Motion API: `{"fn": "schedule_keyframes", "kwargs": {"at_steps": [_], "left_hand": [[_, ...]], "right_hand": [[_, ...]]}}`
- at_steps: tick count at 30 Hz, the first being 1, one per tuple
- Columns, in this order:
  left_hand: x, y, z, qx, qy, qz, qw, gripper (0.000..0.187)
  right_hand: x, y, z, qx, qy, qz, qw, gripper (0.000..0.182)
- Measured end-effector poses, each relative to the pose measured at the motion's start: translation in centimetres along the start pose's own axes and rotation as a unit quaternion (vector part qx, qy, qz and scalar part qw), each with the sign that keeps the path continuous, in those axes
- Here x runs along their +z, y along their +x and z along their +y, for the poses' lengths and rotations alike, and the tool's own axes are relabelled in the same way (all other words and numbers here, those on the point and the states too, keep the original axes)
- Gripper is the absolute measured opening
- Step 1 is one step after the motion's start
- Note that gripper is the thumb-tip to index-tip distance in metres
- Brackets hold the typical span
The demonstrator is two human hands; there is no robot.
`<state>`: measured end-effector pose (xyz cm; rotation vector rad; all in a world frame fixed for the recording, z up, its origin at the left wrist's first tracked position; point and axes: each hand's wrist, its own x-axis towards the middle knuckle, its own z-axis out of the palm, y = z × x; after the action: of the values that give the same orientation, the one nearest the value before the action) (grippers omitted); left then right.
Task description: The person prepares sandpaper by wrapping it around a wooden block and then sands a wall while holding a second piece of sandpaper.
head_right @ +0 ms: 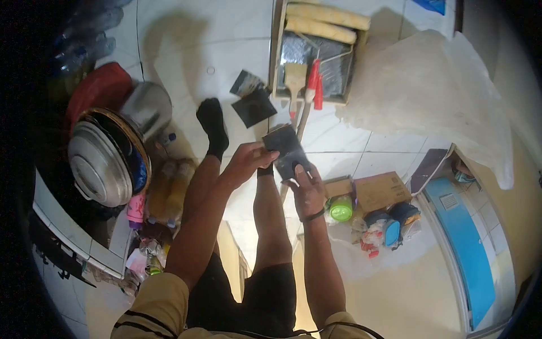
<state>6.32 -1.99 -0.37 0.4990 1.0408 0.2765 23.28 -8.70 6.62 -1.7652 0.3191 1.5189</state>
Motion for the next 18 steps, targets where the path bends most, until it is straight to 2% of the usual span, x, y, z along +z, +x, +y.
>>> {"fn": "schedule_keyframes", "kwargs": {"at_steps": [3,6,8,9,12,13,14,17,18], "left_hand": [[-0.2,-3.3,2.4,0.17,0.131,0.088,0.973,0.035],[-1.0,-7.6,4.2,0.11,0.144,0.074,0.981,0.038],[-2.1,-11.0,3.7,0.119,0.269,0.104,0.95,0.039],[-1.9,-12.6,4.8,0.103,0.302,0.108,0.942,0.039],[-0.3,-17.1,10.0,0.016,0.341,0.098,0.935,0.04],[0.2,-18.1,10.6,0.02,0.335,0.107,0.936,0.04],[0.5,-19.1,11.0,0.023,0.329,0.117,0.937,0.04],[1.0,-21.0,10.9,0.023,0.33,0.135,0.934,0.042],[1.3,-21.4,11.2,0.007,0.351,0.142,0.926,0.042]], "right_hand": [[0.9,-3.0,-2.4,-0.023,-0.049,-0.048,0.997,0.031],[1.4,-6.5,-4.5,-0.075,-0.155,-0.101,0.98,0.032],[2.1,-8.6,-4.9,-0.071,-0.195,-0.13,0.969,0.029],[2.1,-9.2,-4.0,-0.13,-0.21,-0.163,0.955,0.025],[2.5,-11.3,-1.9,-0.115,-0.259,-0.198,0.938,0.014],[2.0,-11.3,0.1,-0.117,-0.268,-0.195,0.936,0.013],[2.2,-11.5,1.7,-0.133,-0.227,-0.186,0.947,0.01],[2.5,-12.4,2.7,-0.031,-0.17,-0.216,0.961,0.011],[3.2,-12.6,2.7,-0.058,-0.13,-0.239,0.96,0.016]]}}
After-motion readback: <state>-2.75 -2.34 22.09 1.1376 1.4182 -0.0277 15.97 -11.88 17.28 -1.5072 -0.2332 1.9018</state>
